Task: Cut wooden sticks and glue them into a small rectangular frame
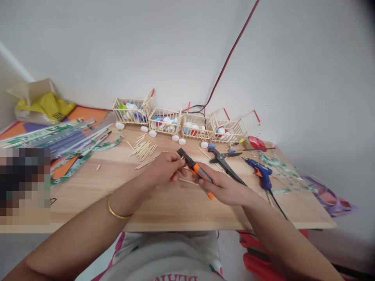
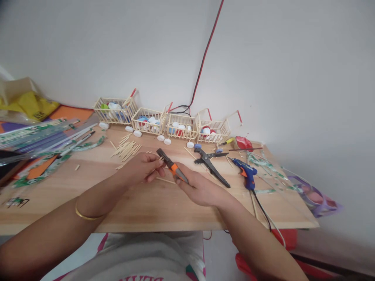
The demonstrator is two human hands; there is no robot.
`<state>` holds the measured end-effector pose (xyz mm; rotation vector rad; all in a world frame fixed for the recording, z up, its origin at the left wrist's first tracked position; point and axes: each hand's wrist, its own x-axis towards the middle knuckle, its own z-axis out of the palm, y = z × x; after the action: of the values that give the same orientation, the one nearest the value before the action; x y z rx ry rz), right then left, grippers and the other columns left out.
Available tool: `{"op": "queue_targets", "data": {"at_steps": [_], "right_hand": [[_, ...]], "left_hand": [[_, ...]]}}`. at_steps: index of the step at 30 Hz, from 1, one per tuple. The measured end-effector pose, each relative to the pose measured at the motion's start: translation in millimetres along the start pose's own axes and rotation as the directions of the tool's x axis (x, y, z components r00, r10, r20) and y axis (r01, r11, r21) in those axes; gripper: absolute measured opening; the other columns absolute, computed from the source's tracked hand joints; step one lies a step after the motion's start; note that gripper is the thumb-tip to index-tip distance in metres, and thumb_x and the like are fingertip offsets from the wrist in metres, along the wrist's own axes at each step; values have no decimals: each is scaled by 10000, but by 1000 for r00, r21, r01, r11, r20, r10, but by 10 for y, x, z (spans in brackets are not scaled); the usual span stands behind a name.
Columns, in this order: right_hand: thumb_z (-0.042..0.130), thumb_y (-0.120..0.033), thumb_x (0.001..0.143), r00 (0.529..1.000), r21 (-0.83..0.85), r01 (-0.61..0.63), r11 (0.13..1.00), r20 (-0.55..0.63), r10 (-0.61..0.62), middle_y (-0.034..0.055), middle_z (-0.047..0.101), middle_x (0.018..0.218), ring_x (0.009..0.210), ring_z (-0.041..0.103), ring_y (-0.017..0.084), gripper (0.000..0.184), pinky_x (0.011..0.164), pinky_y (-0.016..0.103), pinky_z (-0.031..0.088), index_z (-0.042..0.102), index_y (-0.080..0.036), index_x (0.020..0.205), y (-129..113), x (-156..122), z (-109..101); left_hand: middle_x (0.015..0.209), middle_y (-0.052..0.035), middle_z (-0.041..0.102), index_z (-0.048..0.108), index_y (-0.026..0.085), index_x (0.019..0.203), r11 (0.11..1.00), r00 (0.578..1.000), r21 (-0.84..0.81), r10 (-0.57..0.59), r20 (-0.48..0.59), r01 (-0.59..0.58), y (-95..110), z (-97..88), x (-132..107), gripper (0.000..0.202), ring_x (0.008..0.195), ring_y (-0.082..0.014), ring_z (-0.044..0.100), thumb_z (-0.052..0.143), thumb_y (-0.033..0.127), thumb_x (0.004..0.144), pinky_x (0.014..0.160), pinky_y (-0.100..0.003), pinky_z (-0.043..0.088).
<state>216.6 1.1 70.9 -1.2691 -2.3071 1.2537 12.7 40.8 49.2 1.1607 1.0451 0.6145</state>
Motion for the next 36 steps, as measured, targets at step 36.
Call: {"op": "queue_targets", "data": {"at_steps": [36], "right_hand": [[502,-238,814,974,-88,-167,982,-168,151,-2,550,807,681,497,130,141,620,246,390,490,-206,950,197,-85,21]], "left_hand": [[503,37,498,583,125,689,999,999,-19,30,32,-29,-107,78,35,270,350,-21,287,572,374,792,376,-177,180]]}}
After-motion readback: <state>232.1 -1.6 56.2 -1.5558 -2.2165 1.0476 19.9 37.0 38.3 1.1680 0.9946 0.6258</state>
